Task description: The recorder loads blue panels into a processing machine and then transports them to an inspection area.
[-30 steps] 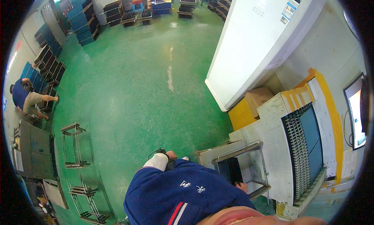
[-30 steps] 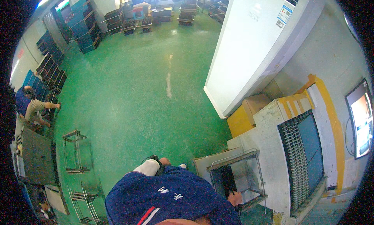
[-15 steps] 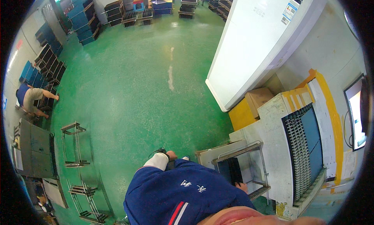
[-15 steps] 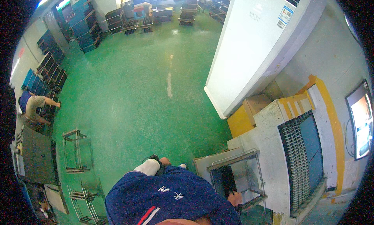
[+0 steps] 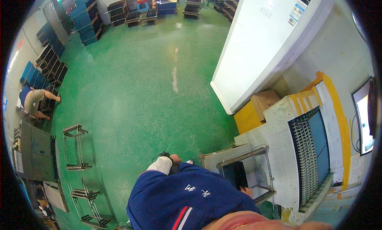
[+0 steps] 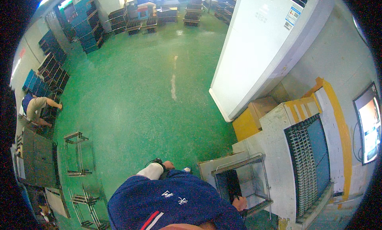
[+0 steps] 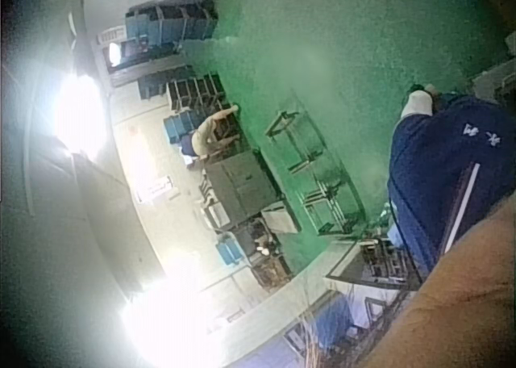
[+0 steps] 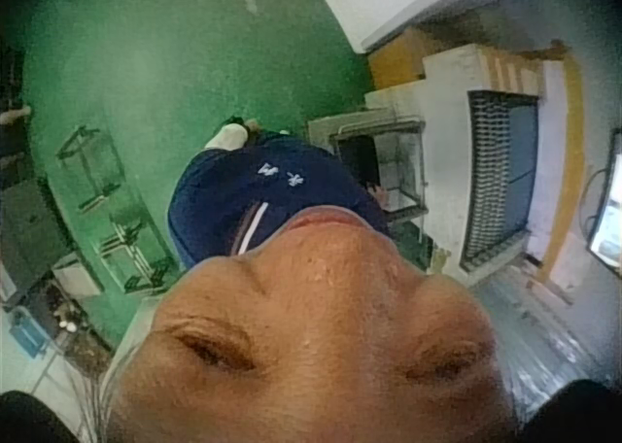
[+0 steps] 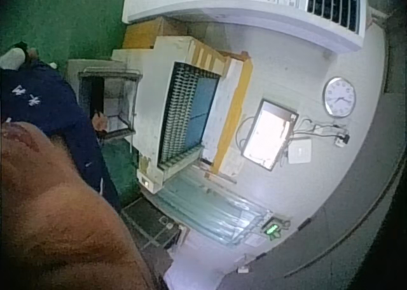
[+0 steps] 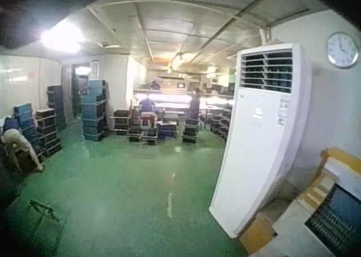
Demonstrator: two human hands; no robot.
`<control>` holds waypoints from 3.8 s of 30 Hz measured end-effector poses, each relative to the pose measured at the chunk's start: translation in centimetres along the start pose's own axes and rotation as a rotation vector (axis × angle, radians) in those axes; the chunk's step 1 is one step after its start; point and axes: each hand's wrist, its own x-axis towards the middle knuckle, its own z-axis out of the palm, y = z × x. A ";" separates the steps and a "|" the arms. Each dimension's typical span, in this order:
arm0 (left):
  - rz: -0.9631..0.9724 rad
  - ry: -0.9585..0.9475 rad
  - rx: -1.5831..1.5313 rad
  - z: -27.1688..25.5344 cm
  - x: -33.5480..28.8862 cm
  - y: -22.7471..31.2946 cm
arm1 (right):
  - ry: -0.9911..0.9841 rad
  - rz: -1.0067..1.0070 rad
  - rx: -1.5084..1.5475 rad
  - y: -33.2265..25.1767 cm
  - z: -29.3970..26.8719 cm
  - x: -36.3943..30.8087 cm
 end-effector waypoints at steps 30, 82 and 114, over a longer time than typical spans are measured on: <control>0.046 -0.054 0.123 1.5 1.9 -1.9 | 0.042 -0.026 0.038 0.6 1.0 0.2; -0.074 -0.382 0.032 1.9 -1.9 10.2 | -0.003 -0.234 0.067 0.5 -1.7 -1.3; 0.466 -0.337 -0.844 -9.4 -14.8 41.8 | 0.264 -0.038 0.961 8.5 -30.8 -2.5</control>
